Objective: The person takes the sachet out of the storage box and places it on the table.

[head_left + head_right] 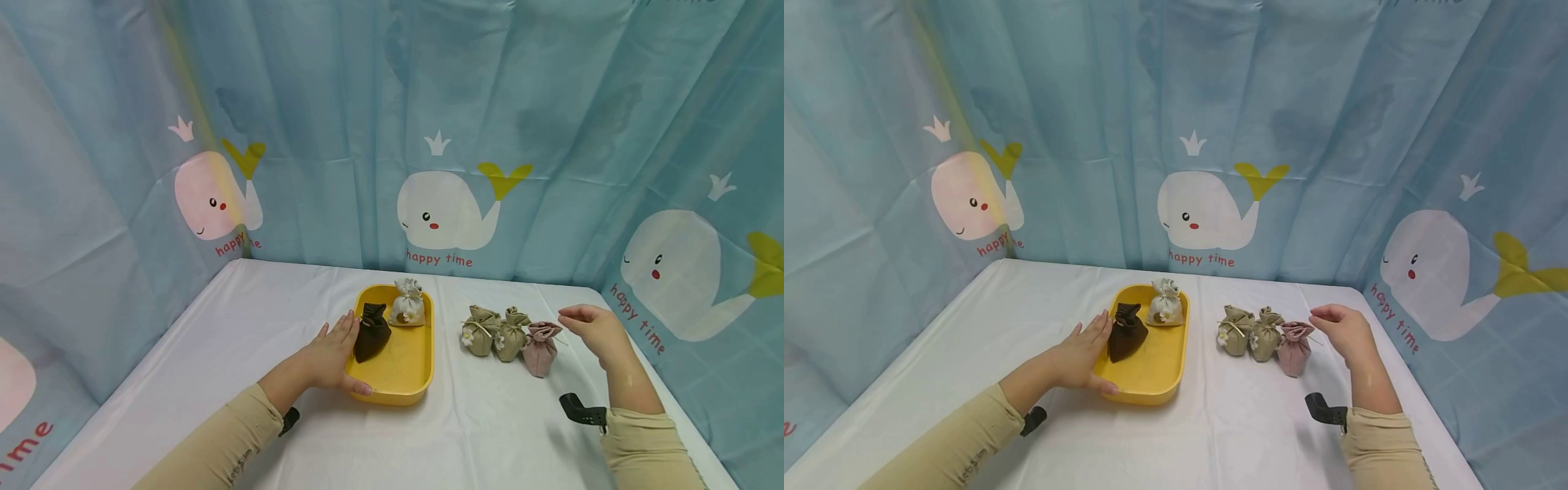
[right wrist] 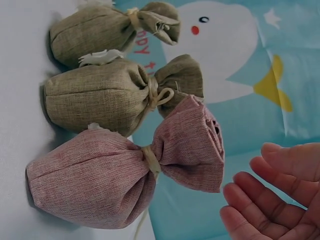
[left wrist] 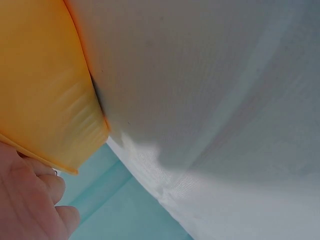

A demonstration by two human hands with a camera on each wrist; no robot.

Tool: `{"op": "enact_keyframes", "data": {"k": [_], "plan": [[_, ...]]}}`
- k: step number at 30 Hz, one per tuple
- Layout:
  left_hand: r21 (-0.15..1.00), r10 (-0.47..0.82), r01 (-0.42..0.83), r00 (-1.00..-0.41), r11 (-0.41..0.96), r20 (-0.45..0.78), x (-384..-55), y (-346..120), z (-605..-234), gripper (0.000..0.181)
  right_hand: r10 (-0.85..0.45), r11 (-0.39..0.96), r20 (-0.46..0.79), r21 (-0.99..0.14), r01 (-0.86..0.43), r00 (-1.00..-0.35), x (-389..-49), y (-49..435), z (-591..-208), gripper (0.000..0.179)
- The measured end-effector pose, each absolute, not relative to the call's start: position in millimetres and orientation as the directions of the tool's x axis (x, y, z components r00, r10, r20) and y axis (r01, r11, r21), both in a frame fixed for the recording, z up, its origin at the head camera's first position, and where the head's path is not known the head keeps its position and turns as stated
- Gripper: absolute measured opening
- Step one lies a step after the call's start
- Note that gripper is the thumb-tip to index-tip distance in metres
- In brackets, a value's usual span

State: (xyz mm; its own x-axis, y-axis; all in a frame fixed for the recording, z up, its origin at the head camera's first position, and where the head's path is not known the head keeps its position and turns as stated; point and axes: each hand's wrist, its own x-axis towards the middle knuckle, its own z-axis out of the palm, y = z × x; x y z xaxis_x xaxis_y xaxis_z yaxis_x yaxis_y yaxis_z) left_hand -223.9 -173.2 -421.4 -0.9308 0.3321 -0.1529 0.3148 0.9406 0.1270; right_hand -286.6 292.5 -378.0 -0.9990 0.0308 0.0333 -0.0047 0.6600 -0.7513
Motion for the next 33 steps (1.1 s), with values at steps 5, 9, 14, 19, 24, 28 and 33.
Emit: {"op": "enact_keyframes", "data": {"k": [5, 9, 14, 19, 24, 28, 33], "plan": [[0.125, 0.332, 0.316, -0.931, 0.941, -0.151, -223.9, -173.5, -421.6, 0.138, 0.024, 0.661, 0.067, -0.750, -0.035, -0.997, -285.7, 290.9, -375.6, 0.044], [0.115, 0.332, 0.317, -0.932, 0.941, -0.148, -224.5, -173.9, -422.6, 0.138, 0.026, 0.660, 0.088, -0.750, -0.049, -0.996, -284.2, 284.9, -373.1, 0.044], [0.117, 0.332, 0.317, -0.932, 0.941, -0.149, -224.7, -173.7, -422.3, 0.138, 0.009, 0.623, 0.107, -0.778, -0.078, -0.994, -298.8, 288.9, -386.5, 0.043], [0.130, 0.328, 0.310, -0.931, 0.942, -0.158, -223.9, -172.9, -420.3, 0.138, -0.067, 0.592, 0.141, -0.791, -0.153, -0.988, -310.9, 289.7, -394.4, 0.039], [0.124, 0.329, 0.312, -0.932, 0.942, -0.153, -223.3, -172.7, -419.2, 0.138, -0.091, 0.636, 0.148, -0.752, -0.172, -0.985, -291.4, 254.6, -365.6, 0.042], [0.120, 0.330, 0.314, -0.932, 0.942, -0.151, -223.4, -172.7, -419.6, 0.138, -0.115, 0.657, 0.135, -0.733, -0.177, -0.984, -288.3, 238.5, -354.9, 0.039], [0.124, 0.330, 0.313, -0.931, 0.942, -0.156, -224.1, -173.0, -420.3, 0.138, -0.150, 0.658, 0.137, -0.725, -0.202, -0.979, -291.7, 224.4, -350.7, 0.035]]}}
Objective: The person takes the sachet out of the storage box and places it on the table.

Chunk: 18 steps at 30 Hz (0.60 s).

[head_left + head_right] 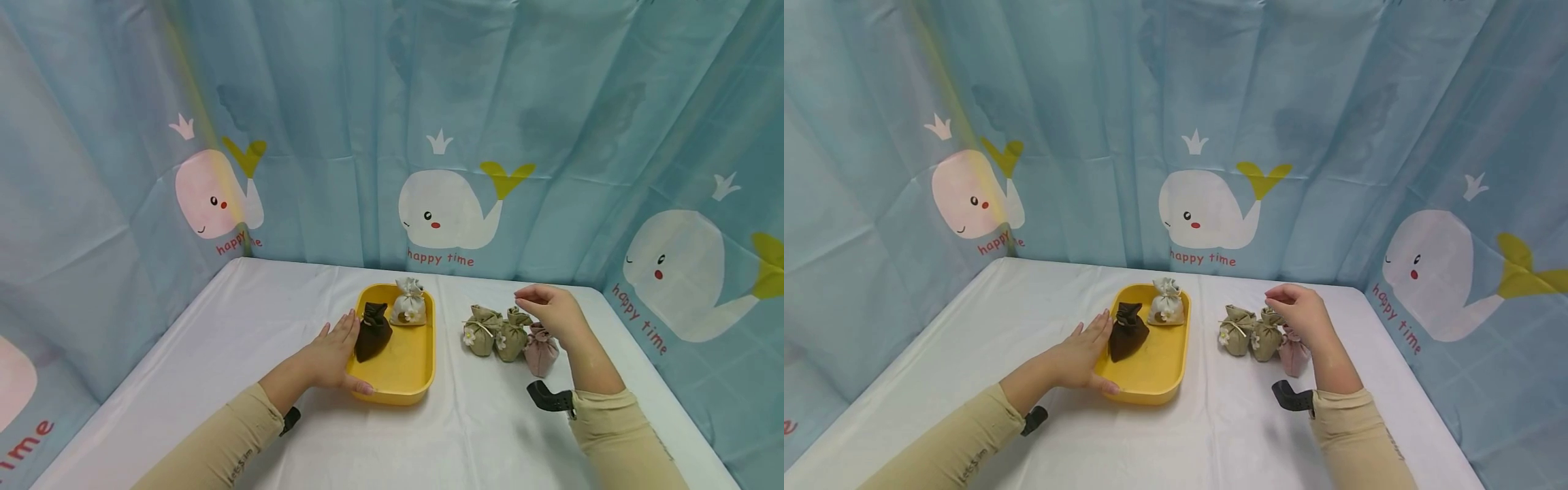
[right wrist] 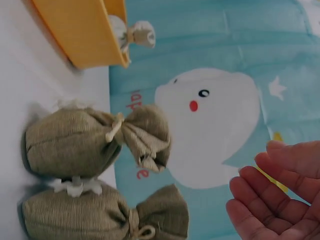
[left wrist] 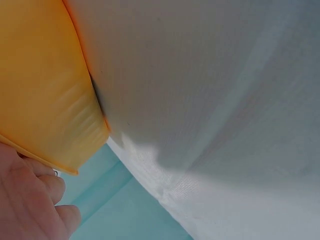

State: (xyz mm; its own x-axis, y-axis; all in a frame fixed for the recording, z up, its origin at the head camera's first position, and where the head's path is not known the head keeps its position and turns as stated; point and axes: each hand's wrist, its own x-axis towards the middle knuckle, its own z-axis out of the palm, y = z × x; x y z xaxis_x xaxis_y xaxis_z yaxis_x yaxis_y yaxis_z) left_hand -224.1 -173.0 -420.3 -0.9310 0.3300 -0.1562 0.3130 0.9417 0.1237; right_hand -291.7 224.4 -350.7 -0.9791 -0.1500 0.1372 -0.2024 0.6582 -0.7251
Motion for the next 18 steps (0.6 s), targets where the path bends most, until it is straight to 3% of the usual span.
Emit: {"op": "enact_keyframes", "data": {"k": [18], "plan": [[0.112, 0.336, 0.321, -0.928, 0.940, -0.159, -223.7, -173.1, -418.4, 0.137, -0.269, 0.568, 0.150, -0.773, -0.283, -0.951, -302.2, 165.6, -344.1, 0.028]]}}
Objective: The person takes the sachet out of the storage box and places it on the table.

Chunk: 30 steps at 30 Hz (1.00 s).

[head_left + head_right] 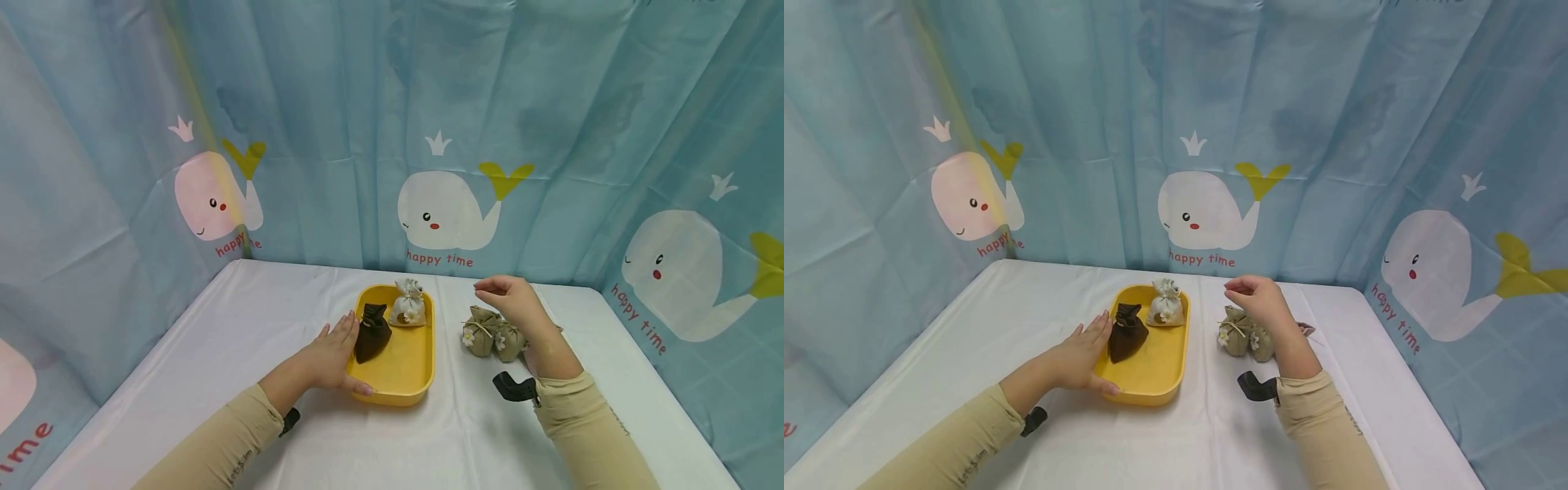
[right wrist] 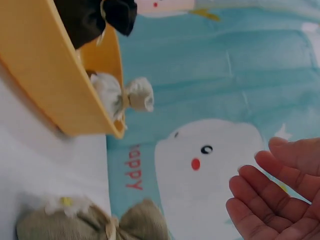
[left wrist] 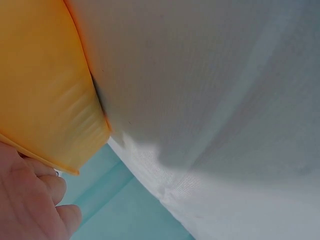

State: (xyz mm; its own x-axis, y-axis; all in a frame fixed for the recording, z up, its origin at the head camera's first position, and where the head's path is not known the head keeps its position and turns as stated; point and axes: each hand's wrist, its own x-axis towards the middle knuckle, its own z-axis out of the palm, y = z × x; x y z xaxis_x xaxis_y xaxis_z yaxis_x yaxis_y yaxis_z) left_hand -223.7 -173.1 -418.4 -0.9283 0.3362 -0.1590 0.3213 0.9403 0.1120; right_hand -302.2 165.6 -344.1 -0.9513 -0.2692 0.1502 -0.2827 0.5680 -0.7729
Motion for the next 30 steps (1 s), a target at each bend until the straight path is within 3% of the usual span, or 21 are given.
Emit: {"op": "enact_keyframes", "data": {"k": [18, 30], "plan": [[0.128, 0.334, 0.315, -0.928, 0.940, -0.166, -224.7, -172.7, -419.5, 0.137, -0.373, 0.600, 0.131, -0.721, -0.347, -0.918, -301.8, 87.4, -352.6, 0.011], [0.129, 0.331, 0.313, -0.929, 0.941, -0.164, -224.5, -173.0, -420.1, 0.137, -0.406, 0.611, 0.087, -0.715, -0.341, -0.910, -306.5, 53.0, -360.2, 0.015]]}}
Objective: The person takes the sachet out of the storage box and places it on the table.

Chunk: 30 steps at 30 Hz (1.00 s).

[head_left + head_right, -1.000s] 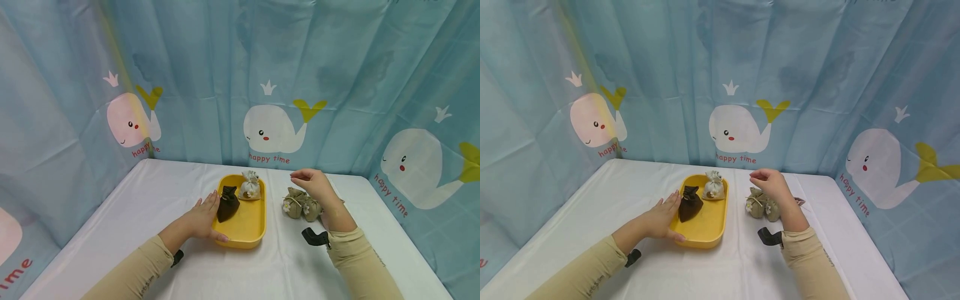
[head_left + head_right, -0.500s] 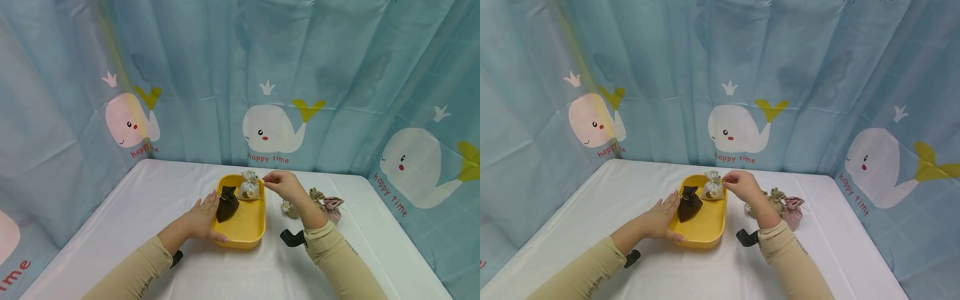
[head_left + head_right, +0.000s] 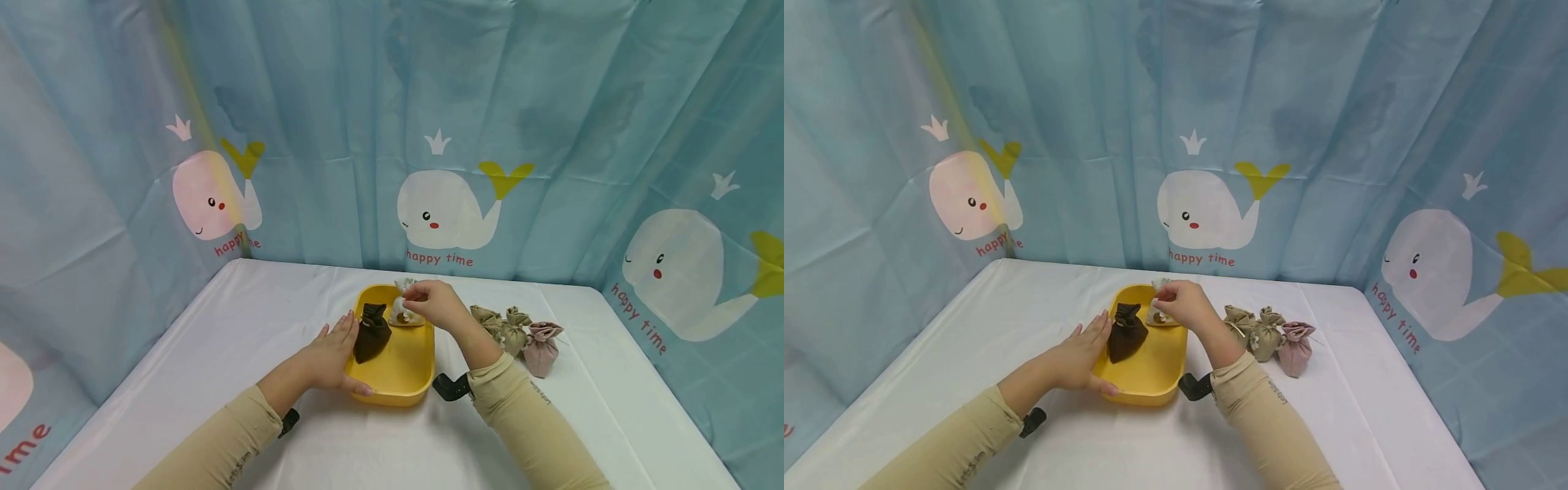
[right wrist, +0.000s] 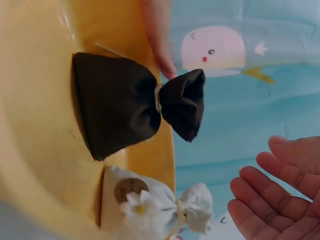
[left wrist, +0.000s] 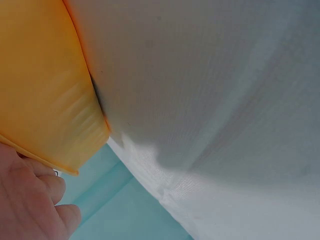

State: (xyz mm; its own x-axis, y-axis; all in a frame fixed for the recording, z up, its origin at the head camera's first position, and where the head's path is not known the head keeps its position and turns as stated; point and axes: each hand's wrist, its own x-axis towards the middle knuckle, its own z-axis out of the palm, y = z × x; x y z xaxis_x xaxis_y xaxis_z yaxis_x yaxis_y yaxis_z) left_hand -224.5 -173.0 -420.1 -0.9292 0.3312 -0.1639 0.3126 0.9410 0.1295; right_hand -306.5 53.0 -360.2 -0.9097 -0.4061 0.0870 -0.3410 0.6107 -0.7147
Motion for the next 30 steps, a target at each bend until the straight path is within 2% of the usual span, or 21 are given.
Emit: {"op": "enact_keyframes", "data": {"k": [15, 22, 30], "plan": [[0.134, 0.336, 0.317, -0.929, 0.939, -0.153, -223.0, -173.3, -417.8, 0.137, -0.445, 0.579, 0.083, -0.733, -0.357, -0.892, -316.1, 28.9, -375.5, 0.027], [0.125, 0.330, 0.313, -0.931, 0.941, -0.155, -223.9, -174.1, -420.8, 0.138, -0.421, 0.627, 0.023, -0.714, -0.310, -0.907, -317.5, 21.6, -376.2, 0.035], [0.125, 0.346, 0.330, -0.927, 0.936, -0.145, -224.2, -175.1, -421.2, 0.136, -0.454, 0.676, -0.053, -0.671, -0.305, -0.889, -317.8, 11.5, -379.7, 0.051]]}}
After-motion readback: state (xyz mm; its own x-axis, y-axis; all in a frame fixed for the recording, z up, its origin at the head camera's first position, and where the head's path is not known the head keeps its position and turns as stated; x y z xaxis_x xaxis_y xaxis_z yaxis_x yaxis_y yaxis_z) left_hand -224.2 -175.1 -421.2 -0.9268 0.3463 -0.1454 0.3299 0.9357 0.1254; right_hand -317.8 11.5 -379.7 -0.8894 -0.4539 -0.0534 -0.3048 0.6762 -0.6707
